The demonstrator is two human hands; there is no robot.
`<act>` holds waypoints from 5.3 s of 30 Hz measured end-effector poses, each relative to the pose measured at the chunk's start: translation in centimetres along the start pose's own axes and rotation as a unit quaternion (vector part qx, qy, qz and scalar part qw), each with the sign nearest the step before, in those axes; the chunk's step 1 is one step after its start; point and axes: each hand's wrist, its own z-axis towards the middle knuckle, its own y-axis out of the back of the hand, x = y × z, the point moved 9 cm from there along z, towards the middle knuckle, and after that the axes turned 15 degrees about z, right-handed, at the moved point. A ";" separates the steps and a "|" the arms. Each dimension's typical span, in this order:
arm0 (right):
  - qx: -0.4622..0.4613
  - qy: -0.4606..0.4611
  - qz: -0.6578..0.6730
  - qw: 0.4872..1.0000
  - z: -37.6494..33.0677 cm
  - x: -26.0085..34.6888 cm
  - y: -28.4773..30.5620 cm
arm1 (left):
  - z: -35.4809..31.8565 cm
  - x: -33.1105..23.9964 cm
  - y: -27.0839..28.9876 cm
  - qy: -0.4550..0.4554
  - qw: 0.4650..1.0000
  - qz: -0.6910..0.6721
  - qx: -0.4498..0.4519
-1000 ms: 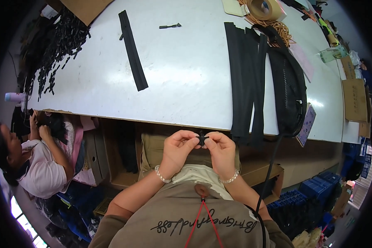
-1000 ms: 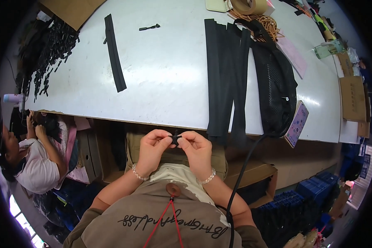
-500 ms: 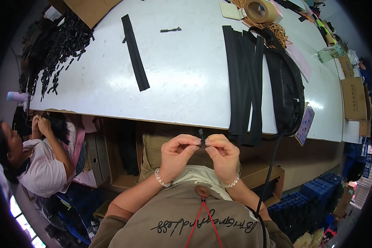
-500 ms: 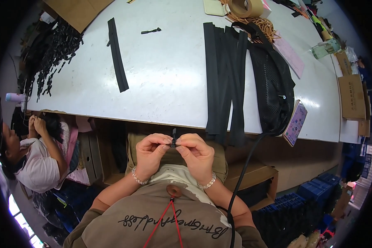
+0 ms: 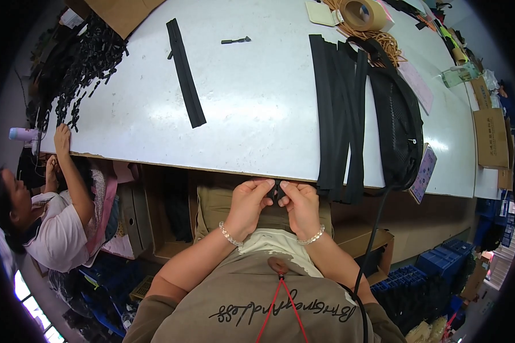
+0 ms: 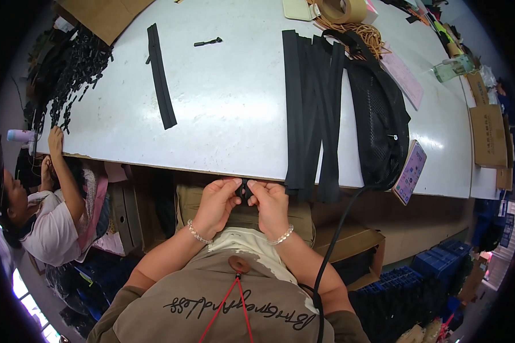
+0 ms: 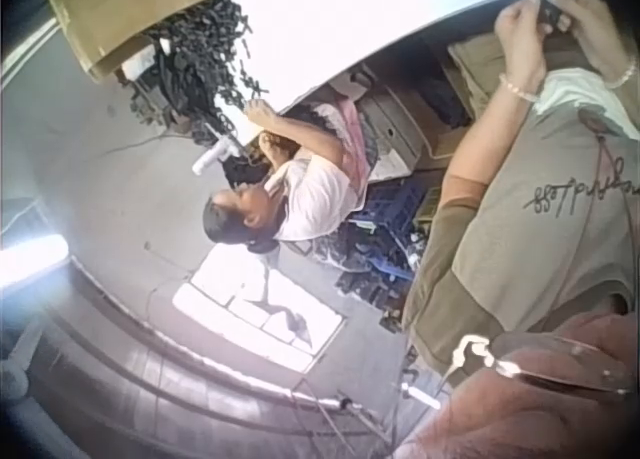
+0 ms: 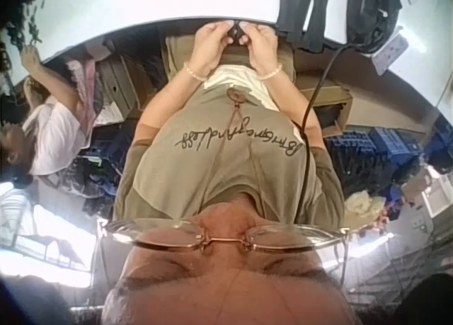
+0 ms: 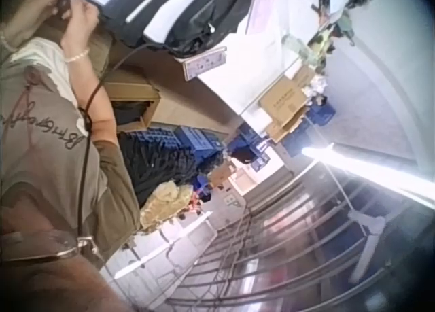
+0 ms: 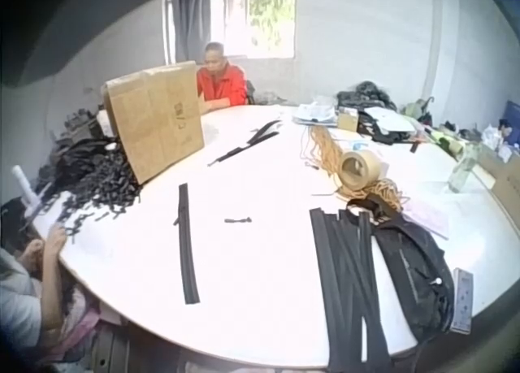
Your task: Attaching zipper sliders to strips of zipper tape at a manufacturing workstation.
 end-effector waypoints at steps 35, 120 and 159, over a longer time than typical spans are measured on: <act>0.343 -0.009 -0.207 0.916 -4.4 5.0 -9.8 | -6.0 -14.0 -4.7 -0.103 0.902 0.335 0.253; 0.235 0.208 -0.266 0.911 -2.8 4.5 -9.8 | -0.5 -9.0 -0.6 -0.114 0.991 -0.048 0.045; -0.014 0.456 -0.666 0.590 0.3 16.0 -9.3 | 6.3 -34.5 6.9 -0.545 0.463 0.620 -0.322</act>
